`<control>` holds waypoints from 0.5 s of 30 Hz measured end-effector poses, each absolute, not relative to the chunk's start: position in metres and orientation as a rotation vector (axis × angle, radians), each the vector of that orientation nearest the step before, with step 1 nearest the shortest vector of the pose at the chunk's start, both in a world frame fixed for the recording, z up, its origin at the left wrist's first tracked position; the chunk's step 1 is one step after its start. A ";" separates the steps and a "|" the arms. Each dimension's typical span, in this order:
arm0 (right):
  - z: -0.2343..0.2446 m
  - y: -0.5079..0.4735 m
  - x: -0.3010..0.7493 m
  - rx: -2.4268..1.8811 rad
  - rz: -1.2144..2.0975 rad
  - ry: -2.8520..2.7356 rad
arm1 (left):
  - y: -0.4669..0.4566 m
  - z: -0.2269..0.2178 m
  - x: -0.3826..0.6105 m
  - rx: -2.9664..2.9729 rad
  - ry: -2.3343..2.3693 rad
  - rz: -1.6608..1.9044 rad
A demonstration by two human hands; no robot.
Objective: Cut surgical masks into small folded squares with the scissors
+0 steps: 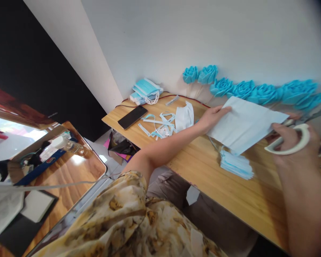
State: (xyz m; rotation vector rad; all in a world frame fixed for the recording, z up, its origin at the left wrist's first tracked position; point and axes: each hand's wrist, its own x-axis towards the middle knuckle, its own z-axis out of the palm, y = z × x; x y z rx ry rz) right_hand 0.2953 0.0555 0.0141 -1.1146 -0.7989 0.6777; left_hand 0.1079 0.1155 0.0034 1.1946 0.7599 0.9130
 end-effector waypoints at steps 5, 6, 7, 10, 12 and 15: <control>0.015 0.057 0.297 -1.185 0.718 -0.765 | 0.120 -0.010 0.107 1.078 0.799 1.157; 0.017 0.055 0.296 -1.155 0.723 -0.770 | 0.120 -0.011 0.107 1.073 0.790 1.141; 0.019 0.054 0.295 -1.130 0.717 -0.769 | 0.120 -0.012 0.107 1.075 0.768 1.136; 0.023 0.049 0.291 -1.090 0.747 -0.771 | 0.118 -0.013 0.107 1.076 0.714 1.137; 0.025 0.048 0.290 -1.112 0.780 -0.766 | 0.116 -0.011 0.107 1.072 0.718 1.148; 0.025 0.047 0.289 -1.138 0.815 -0.777 | 0.114 -0.007 0.106 1.067 0.740 1.155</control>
